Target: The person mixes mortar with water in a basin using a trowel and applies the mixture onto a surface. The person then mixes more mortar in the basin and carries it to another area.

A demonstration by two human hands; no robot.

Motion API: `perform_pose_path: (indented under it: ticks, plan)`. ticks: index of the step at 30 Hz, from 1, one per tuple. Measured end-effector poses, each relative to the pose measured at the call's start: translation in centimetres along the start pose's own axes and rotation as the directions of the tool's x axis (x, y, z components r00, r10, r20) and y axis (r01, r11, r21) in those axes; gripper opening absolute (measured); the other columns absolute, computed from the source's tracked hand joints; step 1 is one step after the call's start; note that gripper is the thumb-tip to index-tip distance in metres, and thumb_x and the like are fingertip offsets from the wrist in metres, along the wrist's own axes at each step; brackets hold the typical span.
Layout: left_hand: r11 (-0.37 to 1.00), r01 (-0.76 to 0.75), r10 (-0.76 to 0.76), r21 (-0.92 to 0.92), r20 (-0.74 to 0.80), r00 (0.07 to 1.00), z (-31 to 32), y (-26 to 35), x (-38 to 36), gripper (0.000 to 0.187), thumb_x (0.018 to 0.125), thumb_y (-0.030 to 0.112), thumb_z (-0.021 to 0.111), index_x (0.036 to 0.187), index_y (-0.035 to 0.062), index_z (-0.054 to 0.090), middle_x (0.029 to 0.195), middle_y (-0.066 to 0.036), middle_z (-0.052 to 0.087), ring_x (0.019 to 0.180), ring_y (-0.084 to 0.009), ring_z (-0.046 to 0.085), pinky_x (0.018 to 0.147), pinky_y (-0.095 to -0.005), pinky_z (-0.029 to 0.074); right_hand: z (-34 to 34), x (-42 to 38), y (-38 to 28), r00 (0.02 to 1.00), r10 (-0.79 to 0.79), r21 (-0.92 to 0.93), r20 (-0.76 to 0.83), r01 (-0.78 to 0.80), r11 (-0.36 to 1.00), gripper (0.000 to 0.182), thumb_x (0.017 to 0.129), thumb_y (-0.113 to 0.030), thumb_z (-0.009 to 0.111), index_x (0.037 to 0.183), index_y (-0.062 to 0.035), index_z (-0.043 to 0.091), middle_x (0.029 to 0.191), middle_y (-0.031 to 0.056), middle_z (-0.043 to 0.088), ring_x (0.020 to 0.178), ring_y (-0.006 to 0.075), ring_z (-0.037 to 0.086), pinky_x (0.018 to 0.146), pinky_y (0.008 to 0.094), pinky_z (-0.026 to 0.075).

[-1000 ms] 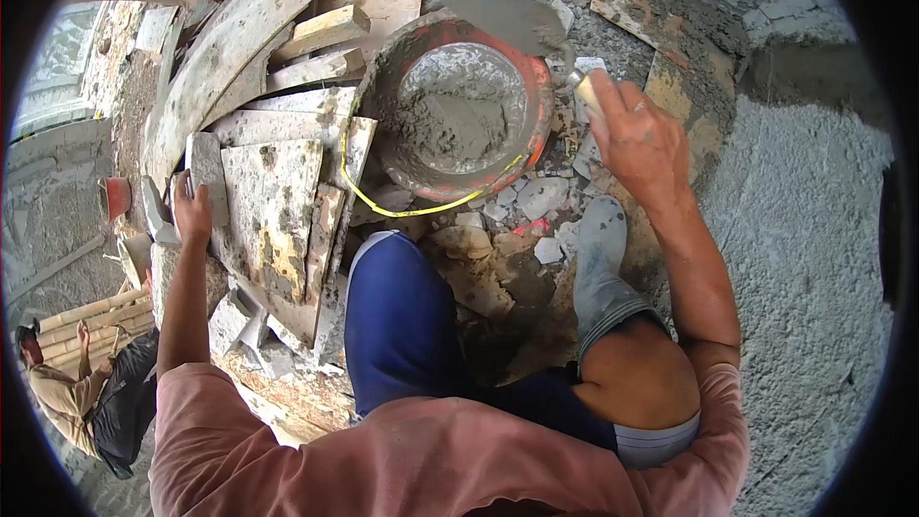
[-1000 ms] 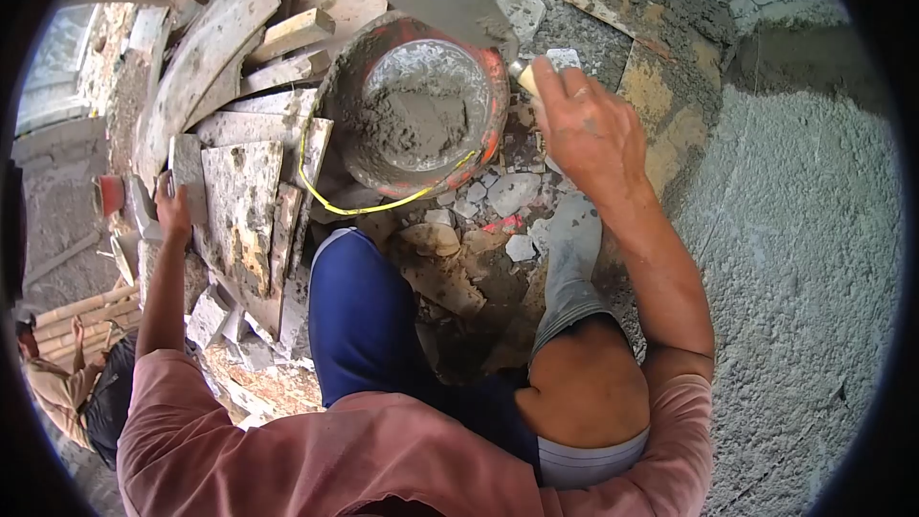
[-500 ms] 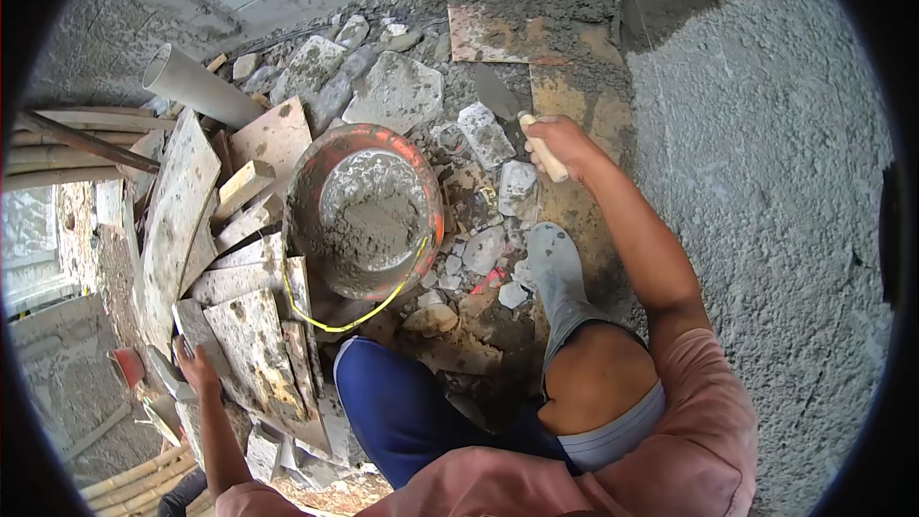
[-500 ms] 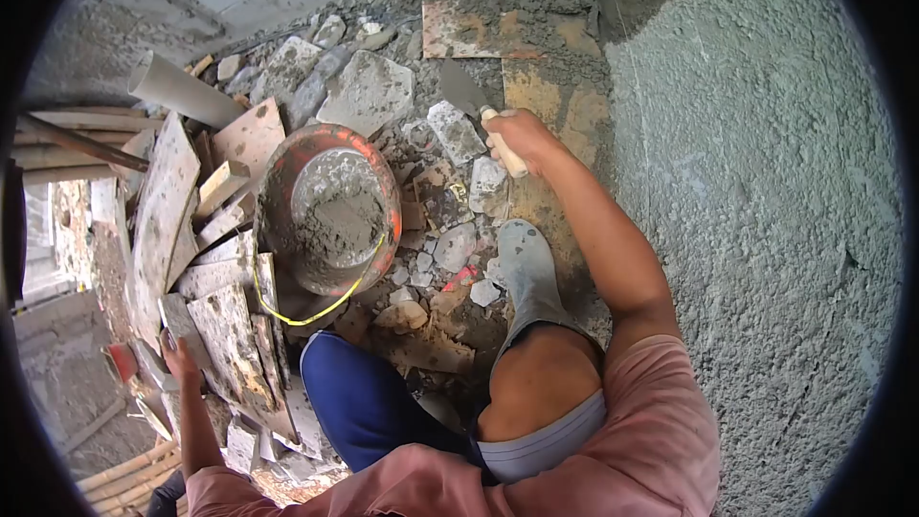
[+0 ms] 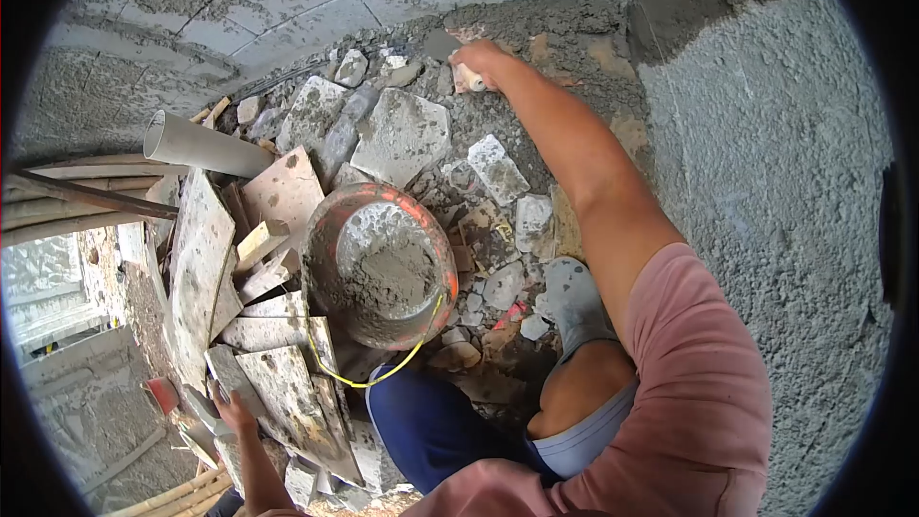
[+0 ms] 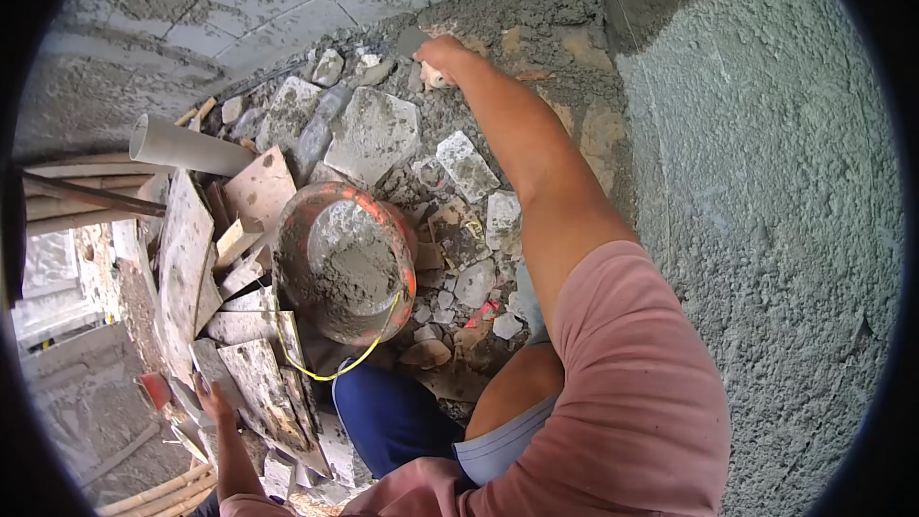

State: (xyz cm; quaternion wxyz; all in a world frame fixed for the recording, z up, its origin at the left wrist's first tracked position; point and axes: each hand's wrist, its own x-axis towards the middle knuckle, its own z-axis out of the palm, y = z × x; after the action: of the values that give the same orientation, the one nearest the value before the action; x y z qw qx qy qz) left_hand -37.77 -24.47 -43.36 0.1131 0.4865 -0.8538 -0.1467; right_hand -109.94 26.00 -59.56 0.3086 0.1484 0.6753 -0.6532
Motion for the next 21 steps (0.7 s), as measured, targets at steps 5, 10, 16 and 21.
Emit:
perform_pose_path:
  ticks: [5, 10, 16, 21]
  plan:
    - [0.996, -0.002, 0.002, -0.091, -0.004, 1.0, 0.4, -0.9, 0.4, 0.064, 0.088, 0.027, 0.058, 0.145, -0.0006, 0.05, 0.146, -0.017, 0.052, 0.134, -0.0304, 0.048, 0.113, -0.0409, 0.035, -7.8, 1.6, 0.9, 0.987, -0.023, 0.335, -0.161, 0.077, 0.939, 0.02, 0.093, -0.012, 0.067, 0.103, 0.0037, 0.062, 0.082, 0.0175, 0.067, 0.059, 0.0279, 0.065, 0.047, 0.0399, 0.052]
    - [0.99, 0.018, -0.017, -0.139, 0.008, 1.0, 0.2, -1.1, 0.4, 0.064, 0.088, 0.028, 0.059, 0.145, -0.0005, 0.049, 0.146, -0.017, 0.052, 0.134, -0.0296, 0.048, 0.114, -0.0407, 0.034, -9.1, -1.7, 2.2, 0.94, -0.023, 0.619, -0.341, 0.242, 0.747, 0.021, 0.099, -0.02, 0.061, 0.105, -0.0004, 0.058, 0.082, 0.0141, 0.065, 0.058, 0.0248, 0.063, 0.048, 0.038, 0.052]
    - [0.992, 0.007, -0.003, -0.124, 0.028, 1.0, 0.4, -1.5, 0.6, 0.065, 0.089, 0.027, 0.058, 0.146, -0.0018, 0.047, 0.147, -0.019, 0.05, 0.134, -0.0307, 0.047, 0.114, -0.0411, 0.035, -7.7, -10.4, 5.1, 0.991, -0.006, 0.128, -0.132, 0.023, 0.991, 0.021, 0.095, -0.018, 0.066, 0.104, 0.0004, 0.064, 0.082, 0.0091, 0.064, 0.059, 0.0216, 0.061, 0.048, 0.0391, 0.049]
    - [0.991, 0.021, -0.015, -0.134, 0.042, 0.999, 0.1, -2.5, 0.8, 0.066, 0.09, 0.028, 0.057, 0.148, -0.0004, 0.045, 0.149, -0.018, 0.048, 0.134, -0.0309, 0.047, 0.112, -0.0398, 0.037, -15.3, -6.8, 5.4, 0.964, 0.054, -0.045, -0.261, -0.068, 0.997, 0.029, 0.095, -0.023, 0.067, 0.109, 0.0018, 0.066, 0.087, 0.0096, 0.066, 0.062, 0.0227, 0.062, 0.053, 0.0408, 0.051]
